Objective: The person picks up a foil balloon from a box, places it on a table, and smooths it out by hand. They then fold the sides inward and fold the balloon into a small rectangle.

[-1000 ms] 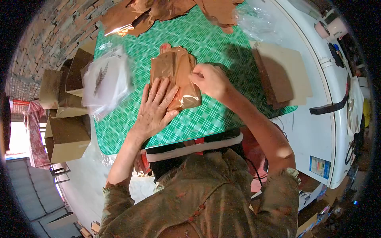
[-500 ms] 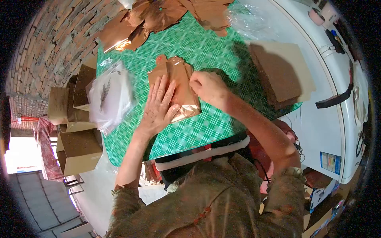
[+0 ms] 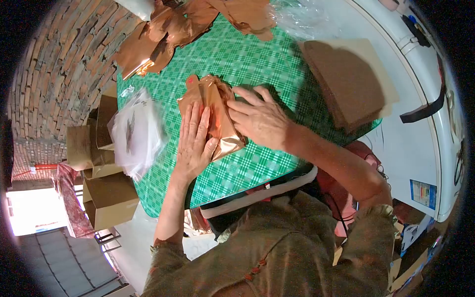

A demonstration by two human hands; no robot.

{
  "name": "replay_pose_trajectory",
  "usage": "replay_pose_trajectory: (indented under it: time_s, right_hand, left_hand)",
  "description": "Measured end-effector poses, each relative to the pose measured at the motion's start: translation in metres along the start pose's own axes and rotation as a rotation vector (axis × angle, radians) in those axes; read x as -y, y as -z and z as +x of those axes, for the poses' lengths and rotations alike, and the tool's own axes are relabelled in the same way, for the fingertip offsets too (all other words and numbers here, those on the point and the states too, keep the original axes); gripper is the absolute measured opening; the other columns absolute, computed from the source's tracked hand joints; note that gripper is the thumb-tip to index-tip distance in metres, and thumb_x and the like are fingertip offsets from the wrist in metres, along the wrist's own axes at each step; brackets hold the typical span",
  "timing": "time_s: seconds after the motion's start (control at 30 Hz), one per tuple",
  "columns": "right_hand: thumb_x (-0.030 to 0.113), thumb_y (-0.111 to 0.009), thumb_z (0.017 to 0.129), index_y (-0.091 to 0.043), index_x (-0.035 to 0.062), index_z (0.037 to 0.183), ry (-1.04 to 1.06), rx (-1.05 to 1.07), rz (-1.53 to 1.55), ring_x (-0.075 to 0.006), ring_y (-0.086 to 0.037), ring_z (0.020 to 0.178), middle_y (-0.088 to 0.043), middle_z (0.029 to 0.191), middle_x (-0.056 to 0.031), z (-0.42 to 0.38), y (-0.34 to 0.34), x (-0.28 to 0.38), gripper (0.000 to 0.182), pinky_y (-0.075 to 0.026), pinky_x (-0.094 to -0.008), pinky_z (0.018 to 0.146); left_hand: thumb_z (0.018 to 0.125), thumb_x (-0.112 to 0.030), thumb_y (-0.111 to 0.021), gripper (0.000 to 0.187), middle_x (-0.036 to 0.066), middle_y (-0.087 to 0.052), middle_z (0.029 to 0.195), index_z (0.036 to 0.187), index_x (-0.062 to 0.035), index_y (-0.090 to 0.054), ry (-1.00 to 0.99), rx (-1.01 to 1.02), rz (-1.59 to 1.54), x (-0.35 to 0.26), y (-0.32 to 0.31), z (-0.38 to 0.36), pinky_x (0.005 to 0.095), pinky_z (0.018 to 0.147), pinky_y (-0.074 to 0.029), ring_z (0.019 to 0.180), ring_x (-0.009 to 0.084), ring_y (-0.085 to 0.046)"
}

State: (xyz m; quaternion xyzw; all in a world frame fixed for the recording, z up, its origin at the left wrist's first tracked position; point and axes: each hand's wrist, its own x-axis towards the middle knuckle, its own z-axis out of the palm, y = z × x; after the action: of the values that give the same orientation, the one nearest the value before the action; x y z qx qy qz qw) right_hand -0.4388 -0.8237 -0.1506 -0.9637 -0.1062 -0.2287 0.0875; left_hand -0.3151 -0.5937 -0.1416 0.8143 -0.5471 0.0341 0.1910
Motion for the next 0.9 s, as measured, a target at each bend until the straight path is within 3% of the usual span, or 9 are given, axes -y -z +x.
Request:
replay_pose_trajectory:
  time_s: [0.1, 0.43, 0.67, 0.8, 0.9]
  right_hand:
    - [0.025, -0.065, 0.095, -0.072, 0.0086, 0.122, 0.017, 0.056, 0.057, -0.0297, -0.04, 0.15, -0.061, 0.136, -0.0052, 0.0, 0.0, 0.001, 0.033, -0.029, -0.0572, 0.12]
    - [0.02, -0.055, 0.1, -0.065, 0.0059, 0.134, 0.121, 0.16, 0.209, -0.0269, -0.04, 0.152, -0.059, 0.145, -0.0093, 0.005, -0.009, -0.006, 0.038, -0.016, -0.0551, 0.133]
    - [0.008, -0.062, 0.095, -0.064, 0.0015, 0.136, 0.07, 0.09, 0.25, -0.0308, -0.041, 0.152, -0.056, 0.152, -0.0139, 0.009, -0.005, -0.016, 0.042, -0.028, -0.0471, 0.131]
    - [0.011, -0.064, 0.095, -0.065, 0.0011, 0.136, -0.013, 0.004, 0.168, -0.032, -0.044, 0.149, -0.057, 0.151, -0.0138, -0.002, -0.001, -0.021, 0.042, -0.029, -0.0475, 0.13]
    - [0.014, -0.065, 0.096, -0.065, 0.0016, 0.136, 0.037, 0.083, 0.165, -0.031, -0.044, 0.15, -0.058, 0.149, -0.0121, -0.011, 0.0, -0.022, 0.042, -0.026, -0.0505, 0.13]
  left_hand:
    - [0.11, -0.046, -0.046, 0.069, 0.02, -0.024, 0.175, 0.167, -0.008, -0.035, 0.013, 0.012, 0.026, -0.001, 0.001, -0.001, 0.0543, 0.132, -0.017, 0.162, 0.042, -0.019]
    - [0.111, -0.043, -0.043, 0.066, 0.019, -0.025, 0.175, 0.167, -0.0095, -0.036, 0.008, 0.074, 0.078, -0.001, 0.001, 0.0, 0.0544, 0.132, -0.016, 0.162, 0.0407, -0.019]
    - [0.112, -0.044, -0.042, 0.064, 0.019, -0.027, 0.174, 0.166, -0.0106, -0.037, 0.003, 0.079, 0.082, 0.0, 0.0, 0.0, 0.0547, 0.133, -0.016, 0.162, 0.0386, -0.021]
    - [0.112, -0.045, -0.041, 0.064, 0.019, -0.028, 0.174, 0.166, -0.0113, -0.037, 0.001, 0.067, 0.083, -0.001, 0.0, 0.001, 0.0543, 0.133, -0.017, 0.162, 0.0379, -0.022]
    - [0.112, -0.046, -0.041, 0.064, 0.02, -0.027, 0.174, 0.166, -0.0117, -0.038, 0.004, 0.065, 0.084, -0.002, 0.001, 0.002, 0.0544, 0.132, -0.017, 0.162, 0.0377, -0.022]
